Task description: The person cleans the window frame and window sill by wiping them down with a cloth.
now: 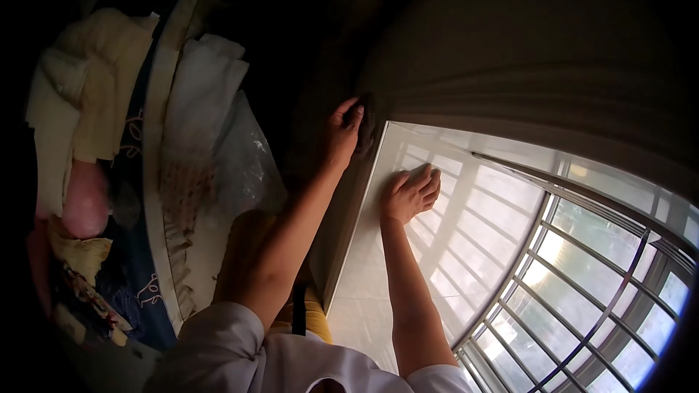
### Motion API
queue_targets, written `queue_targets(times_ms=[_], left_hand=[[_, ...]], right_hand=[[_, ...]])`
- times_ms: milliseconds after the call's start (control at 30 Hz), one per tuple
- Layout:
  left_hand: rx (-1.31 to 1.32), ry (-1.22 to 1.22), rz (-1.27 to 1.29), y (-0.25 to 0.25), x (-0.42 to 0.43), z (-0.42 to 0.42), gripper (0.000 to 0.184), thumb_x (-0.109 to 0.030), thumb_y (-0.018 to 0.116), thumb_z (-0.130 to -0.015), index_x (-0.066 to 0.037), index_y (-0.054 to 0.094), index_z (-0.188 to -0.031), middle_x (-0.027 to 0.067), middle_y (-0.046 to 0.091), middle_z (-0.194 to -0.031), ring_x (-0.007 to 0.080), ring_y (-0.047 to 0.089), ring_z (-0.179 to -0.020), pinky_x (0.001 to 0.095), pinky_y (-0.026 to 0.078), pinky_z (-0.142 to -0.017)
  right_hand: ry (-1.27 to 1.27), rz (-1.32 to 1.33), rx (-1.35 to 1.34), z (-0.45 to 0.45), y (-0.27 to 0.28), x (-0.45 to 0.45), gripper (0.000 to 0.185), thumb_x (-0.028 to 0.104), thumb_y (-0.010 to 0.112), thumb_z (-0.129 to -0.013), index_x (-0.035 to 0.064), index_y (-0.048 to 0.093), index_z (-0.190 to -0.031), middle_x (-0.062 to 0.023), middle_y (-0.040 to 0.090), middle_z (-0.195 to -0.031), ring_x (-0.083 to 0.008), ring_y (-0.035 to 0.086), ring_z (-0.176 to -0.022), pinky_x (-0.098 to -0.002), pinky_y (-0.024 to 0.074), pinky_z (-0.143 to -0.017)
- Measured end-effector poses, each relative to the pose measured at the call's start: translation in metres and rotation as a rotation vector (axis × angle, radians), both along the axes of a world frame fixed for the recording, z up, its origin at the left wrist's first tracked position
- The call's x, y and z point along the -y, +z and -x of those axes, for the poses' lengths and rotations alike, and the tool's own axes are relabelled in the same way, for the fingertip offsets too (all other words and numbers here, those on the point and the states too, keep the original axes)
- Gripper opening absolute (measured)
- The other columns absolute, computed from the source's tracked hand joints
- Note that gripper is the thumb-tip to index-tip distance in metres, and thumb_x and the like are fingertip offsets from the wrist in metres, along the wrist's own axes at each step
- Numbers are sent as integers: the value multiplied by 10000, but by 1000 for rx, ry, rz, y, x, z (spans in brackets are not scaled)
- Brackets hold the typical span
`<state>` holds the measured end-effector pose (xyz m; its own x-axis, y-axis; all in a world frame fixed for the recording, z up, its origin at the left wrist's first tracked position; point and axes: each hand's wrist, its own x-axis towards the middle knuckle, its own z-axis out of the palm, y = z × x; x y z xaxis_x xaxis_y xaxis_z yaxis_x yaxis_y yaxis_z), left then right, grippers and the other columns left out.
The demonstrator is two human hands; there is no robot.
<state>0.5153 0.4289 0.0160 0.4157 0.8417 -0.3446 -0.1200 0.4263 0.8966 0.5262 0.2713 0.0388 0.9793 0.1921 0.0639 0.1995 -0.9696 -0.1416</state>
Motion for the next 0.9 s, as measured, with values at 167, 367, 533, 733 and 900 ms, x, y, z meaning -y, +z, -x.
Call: queue_targets(times_ms=[167, 367, 533, 733, 900], left_hand=[[-157, -93, -48, 21, -12, -56, 164, -111, 558, -921, -74, 698, -997, 57, 587, -581, 142, 517, -395, 292, 427, -392], [95, -104, -299, 139, -20, -50, 209, 28, 598, -814, -79, 696, -965, 81, 634, -797, 191, 626, -691, 303, 487, -601], [116, 21, -470, 86, -7, -58, 227, 67, 611, -784, -70, 699, -943, 99, 631, -846, 230, 629, -758, 305, 490, -667], [112, -103, -330, 98, -19, -54, 212, 59, 595, -810, -71, 701, -940, 114, 624, -866, 246, 618, -789, 325, 487, -705], [260, -54, -561, 176, -31, -48, 212, 43, 629, -817, -77, 682, -984, 90, 595, -879, 235, 603, -771, 312, 480, -677]], right_hand=[[5, 10, 14, 0, 0, 0, 566, 346, 418, -914, 74, 353, -1407, -140, 275, -1495, -340, 228, -1365, -501, 179, -1111], [16, 30, 20, 0, -2, -1, 570, 352, 414, -920, 67, 345, -1409, -161, 273, -1492, -346, 219, -1370, -508, 184, -1105], [17, 39, 14, 1, 0, -1, 569, 337, 411, -921, 65, 334, -1414, -167, 272, -1490, -350, 220, -1368, -509, 181, -1103], [1, 18, 0, 2, 4, -8, 588, 358, 402, -914, 62, 336, -1417, -165, 261, -1496, -363, 208, -1370, -508, 162, -1109], [2, 33, -35, 1, -4, -3, 619, 421, 392, -922, 69, 322, -1426, -162, 241, -1509, -366, 193, -1376, -507, 151, -1114]])
